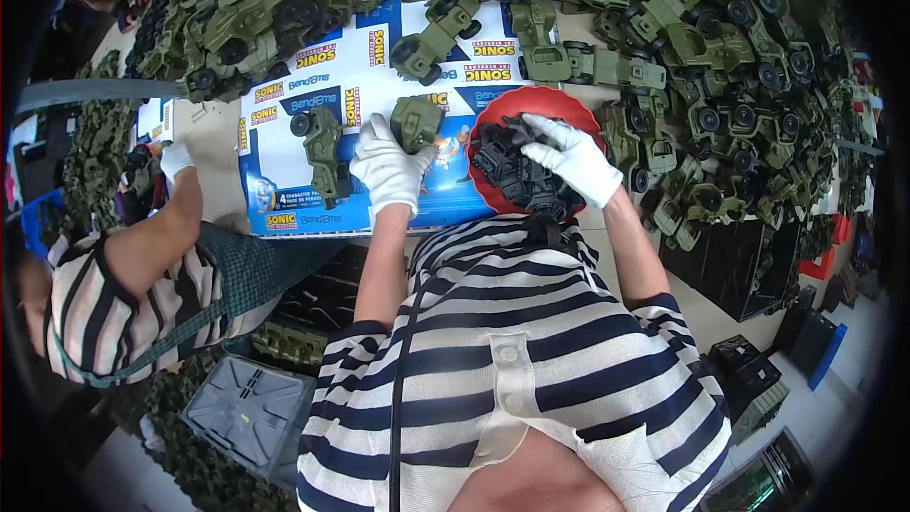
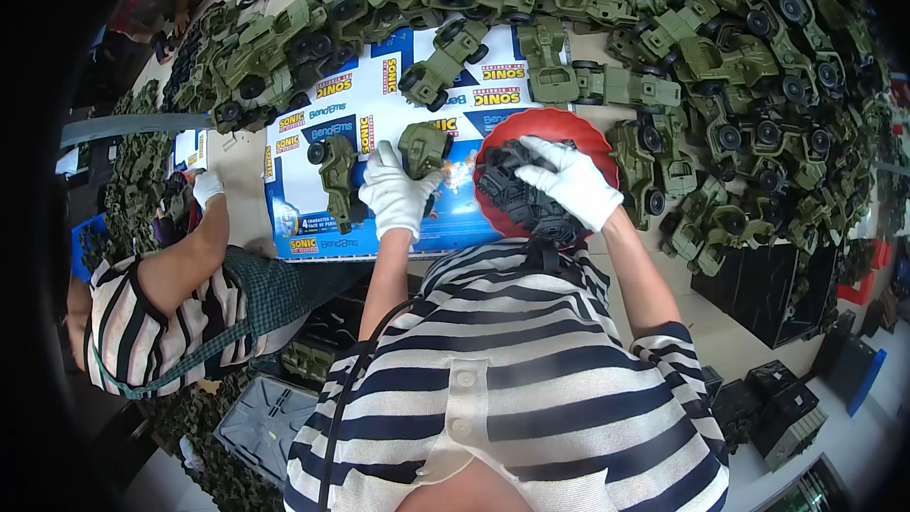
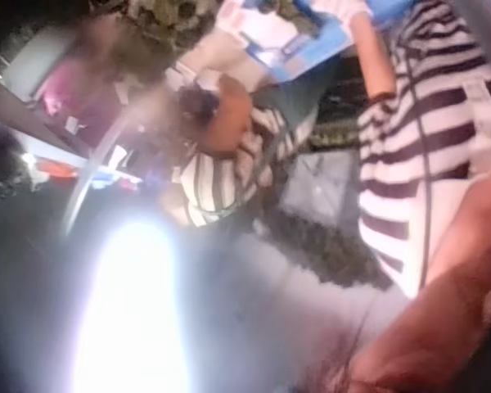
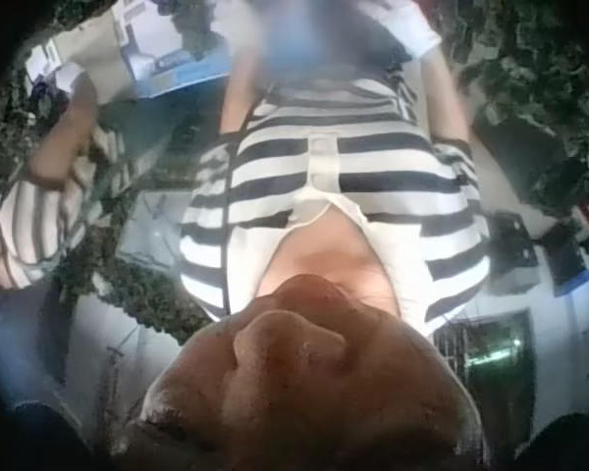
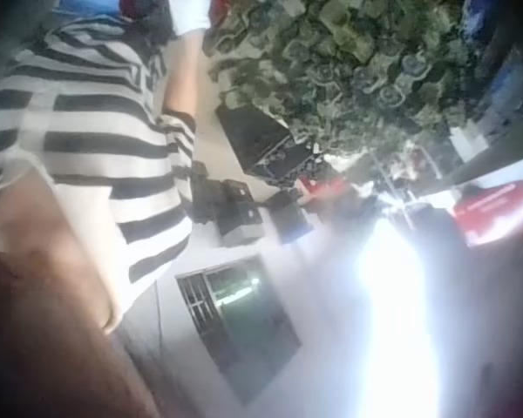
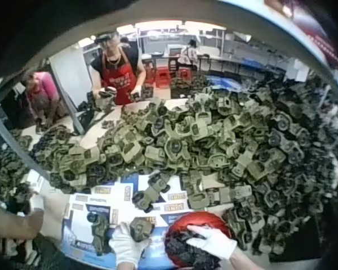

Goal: The person assembles green toy tanks by picking up a tank body and inserting a black turret component into it. The person handles the toys one at a time, repeatedly picking up bodies and turrets from a large pile on the table and a red bowl, respectively, and snapping them together.

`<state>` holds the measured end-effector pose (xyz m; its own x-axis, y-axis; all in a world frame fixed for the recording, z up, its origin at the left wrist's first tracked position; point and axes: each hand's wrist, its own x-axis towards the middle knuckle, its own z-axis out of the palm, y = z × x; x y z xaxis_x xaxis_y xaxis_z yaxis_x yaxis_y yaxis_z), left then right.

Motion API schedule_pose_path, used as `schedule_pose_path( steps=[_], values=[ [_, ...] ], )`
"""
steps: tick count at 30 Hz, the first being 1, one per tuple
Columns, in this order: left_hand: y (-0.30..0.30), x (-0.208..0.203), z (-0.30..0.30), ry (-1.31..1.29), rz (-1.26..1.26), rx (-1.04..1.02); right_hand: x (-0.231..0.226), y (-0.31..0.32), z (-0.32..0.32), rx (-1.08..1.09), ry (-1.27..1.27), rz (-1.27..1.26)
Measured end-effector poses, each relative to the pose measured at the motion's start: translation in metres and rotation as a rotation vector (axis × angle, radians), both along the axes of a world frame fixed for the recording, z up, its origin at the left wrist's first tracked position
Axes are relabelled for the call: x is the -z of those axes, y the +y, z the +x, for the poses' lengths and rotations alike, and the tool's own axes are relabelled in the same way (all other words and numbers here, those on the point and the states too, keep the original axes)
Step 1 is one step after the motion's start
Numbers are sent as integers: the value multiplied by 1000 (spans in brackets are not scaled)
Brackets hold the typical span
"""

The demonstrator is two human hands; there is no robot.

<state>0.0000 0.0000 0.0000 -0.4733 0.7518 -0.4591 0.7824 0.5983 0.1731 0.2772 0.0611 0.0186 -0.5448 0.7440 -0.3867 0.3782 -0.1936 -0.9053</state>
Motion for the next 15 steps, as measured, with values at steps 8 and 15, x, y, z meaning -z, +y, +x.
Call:
schedule_pose_path(
  steps=[8,15],
  values=[
    [-5,5,-27,-1042,371,-117,25,21,-16,246,633,-429],
    [-19,-67,18,-1085,294,143,14,18,-15,222,595,-412]
  ],
)
